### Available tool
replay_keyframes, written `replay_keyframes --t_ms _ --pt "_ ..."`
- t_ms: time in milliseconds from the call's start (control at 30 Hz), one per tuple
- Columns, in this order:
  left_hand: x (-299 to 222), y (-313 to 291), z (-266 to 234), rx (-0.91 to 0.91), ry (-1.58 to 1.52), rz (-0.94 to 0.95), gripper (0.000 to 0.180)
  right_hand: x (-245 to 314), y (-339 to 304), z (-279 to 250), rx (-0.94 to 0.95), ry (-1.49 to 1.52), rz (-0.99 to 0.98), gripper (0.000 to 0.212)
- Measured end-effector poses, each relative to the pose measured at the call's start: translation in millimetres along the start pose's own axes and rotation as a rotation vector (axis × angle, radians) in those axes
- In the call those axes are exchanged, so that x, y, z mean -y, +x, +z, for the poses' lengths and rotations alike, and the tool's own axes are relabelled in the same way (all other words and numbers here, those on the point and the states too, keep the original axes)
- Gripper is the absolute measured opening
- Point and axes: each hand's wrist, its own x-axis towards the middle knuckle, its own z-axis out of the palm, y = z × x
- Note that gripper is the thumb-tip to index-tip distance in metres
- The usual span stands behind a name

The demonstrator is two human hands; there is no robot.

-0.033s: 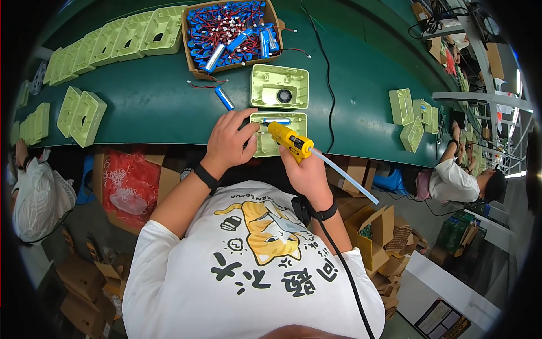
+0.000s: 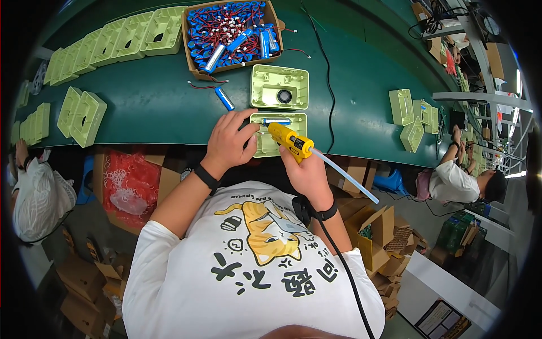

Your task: The person picks up a battery from a box, places it into a plastic housing, and applies adhesive with a glue gun. This process is repeated for several more units before the person sets the glue gun down.

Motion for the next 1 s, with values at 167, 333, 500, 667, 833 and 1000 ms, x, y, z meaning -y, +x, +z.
replay_keyframes --t_ms 167,333,500,667,833,1000 --pt "-2 1 0 0.002 -0.001 -0.003 0.019 -2 -1 -1 -0.014 0.011 -0.030 0.029" --pt "1 1 0 0.003 0.016 0.002 0.020 -6 -4 -9 -0.036 0.025 -0.006 0.032" --pt "3 0 0 0.018 0.014 -0.008 0.032 -15 3 -10 -0.001 0.030 -0.053 0.031" --pt "-9 7 -8 0.041 -0.021 0.009 0.065 -22 1 -26 0.132 0.386 0.079 0.034" --pt "-25 5 -6 0.131 -0.164 -0.028 0.085 -57 -14 -55 0.191 0.932 0.104 0.031" --pt "-73 53 33 0.289 -0.595 -0.188 0.090 -73 -45 -69 0.279 1.337 -0.041 0.026"
